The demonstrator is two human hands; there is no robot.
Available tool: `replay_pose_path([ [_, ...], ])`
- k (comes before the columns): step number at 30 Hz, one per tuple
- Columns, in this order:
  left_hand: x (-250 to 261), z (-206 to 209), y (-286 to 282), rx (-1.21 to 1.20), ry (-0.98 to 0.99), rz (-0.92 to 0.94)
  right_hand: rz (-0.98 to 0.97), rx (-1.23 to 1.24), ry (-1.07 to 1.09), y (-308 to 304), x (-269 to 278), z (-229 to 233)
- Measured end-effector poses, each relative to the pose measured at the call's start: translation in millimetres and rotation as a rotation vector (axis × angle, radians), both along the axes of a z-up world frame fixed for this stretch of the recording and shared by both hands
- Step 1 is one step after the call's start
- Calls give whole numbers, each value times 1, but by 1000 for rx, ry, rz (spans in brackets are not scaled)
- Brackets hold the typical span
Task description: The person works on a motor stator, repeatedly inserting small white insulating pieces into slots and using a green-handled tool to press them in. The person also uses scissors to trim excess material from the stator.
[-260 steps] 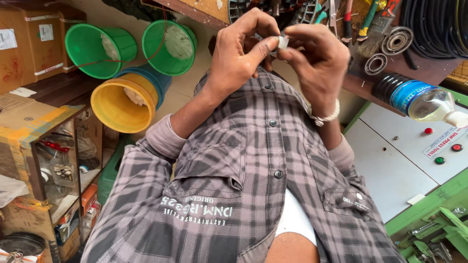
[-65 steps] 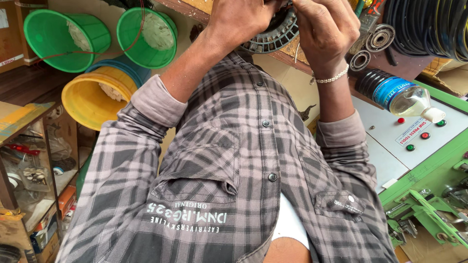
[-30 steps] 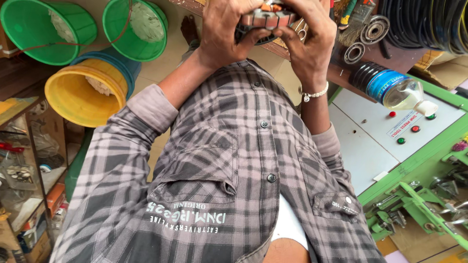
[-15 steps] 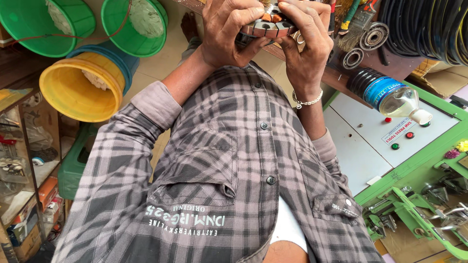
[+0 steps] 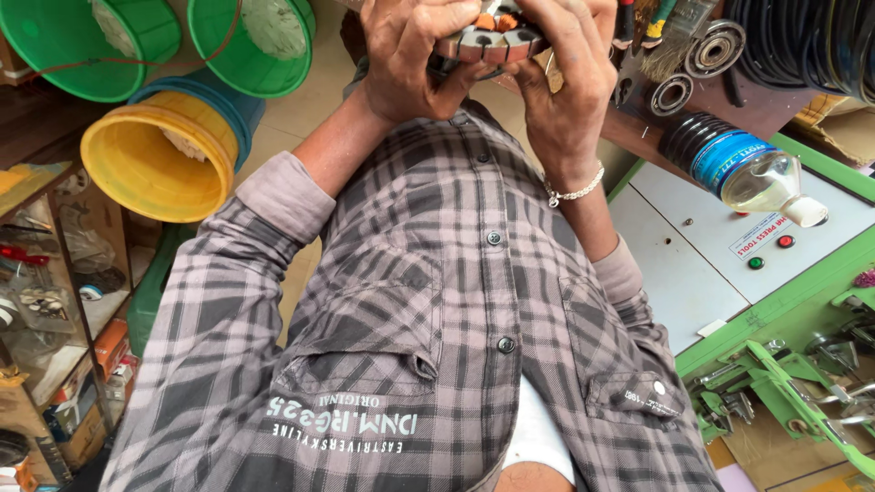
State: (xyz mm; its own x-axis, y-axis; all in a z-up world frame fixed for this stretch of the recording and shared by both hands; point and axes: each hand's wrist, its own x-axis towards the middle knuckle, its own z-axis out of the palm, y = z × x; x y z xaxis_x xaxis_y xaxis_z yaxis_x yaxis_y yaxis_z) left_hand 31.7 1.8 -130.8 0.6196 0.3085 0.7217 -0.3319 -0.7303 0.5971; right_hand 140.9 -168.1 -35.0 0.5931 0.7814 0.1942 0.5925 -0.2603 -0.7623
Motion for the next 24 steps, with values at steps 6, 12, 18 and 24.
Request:
replay_pose_path([
  [6,2,19,0,-17,19,5,13,39,5,6,0,2],
  [12,3,26,0,-31,51,28,30,16,61,7,4,6],
  [18,2,24,2,-18,50,9,25,32,56,8,2,9],
  [24,0,18,1,-36,64,-1,10,9,88,8,-1,10],
])
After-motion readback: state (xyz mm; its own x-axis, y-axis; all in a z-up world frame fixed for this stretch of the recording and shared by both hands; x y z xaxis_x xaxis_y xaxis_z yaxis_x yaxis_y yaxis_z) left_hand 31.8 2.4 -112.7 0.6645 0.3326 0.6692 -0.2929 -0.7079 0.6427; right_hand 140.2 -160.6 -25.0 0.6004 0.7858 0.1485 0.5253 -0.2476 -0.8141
